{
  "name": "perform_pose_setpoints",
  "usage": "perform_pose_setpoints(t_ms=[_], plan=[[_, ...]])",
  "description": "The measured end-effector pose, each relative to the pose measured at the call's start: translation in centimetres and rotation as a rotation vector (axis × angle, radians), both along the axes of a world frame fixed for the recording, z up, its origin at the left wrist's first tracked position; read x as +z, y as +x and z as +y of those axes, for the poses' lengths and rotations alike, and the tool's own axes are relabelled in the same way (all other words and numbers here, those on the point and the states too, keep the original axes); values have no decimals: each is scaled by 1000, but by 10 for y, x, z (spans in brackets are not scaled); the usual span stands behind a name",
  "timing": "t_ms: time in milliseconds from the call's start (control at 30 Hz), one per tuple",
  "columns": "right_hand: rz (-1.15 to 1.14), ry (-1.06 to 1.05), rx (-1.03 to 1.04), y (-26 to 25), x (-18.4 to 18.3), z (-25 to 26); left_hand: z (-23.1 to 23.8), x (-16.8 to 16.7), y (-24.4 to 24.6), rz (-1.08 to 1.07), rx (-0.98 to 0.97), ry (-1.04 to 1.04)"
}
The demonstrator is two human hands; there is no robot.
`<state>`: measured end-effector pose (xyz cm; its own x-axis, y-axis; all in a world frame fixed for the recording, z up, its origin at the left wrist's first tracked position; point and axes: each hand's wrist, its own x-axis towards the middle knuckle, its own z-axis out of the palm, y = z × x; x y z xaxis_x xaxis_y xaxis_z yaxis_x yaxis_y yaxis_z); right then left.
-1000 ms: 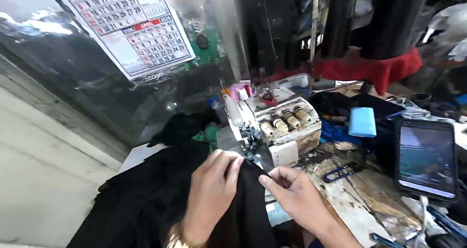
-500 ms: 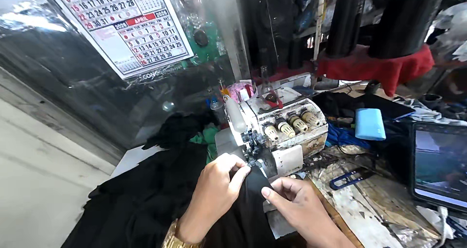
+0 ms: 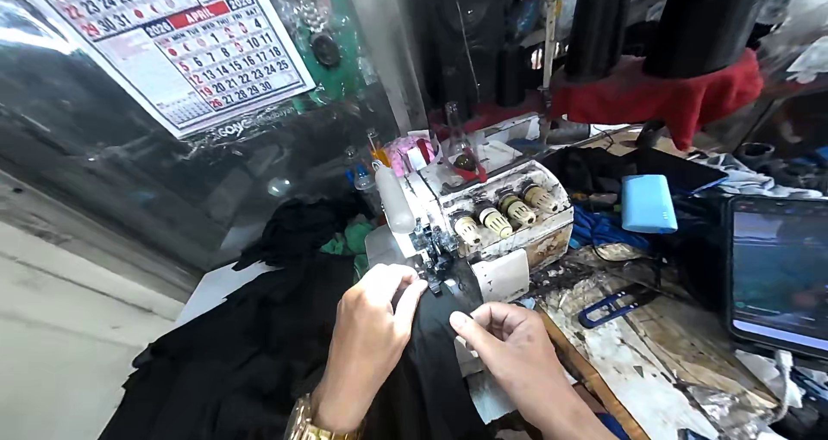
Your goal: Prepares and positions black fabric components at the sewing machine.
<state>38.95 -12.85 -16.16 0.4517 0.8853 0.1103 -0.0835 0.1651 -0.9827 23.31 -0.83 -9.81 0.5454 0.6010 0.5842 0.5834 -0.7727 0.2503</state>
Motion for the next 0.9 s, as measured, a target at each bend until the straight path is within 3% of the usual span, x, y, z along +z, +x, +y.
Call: perform_pose_setpoints(t_ms=[167,267,467,633,767,900], plan=[[-68,12,50,2,1,-9,-30,12,-7,128,5,67],[-92,19,92,5,-3,-12,-66,-3,0,63,39,43],[-93,80,146,0,-3,-15,-74,-19,0,77,78,81],[-162,39,439,-27,-4,-41,-55,-16,-5,75,47,42],[-165,21,496,-43,0,-33,-27,-9,-9,-45,118,-89],[-209,69,580,-49,1,-33,-9,-16,-17,2,206,-262]])
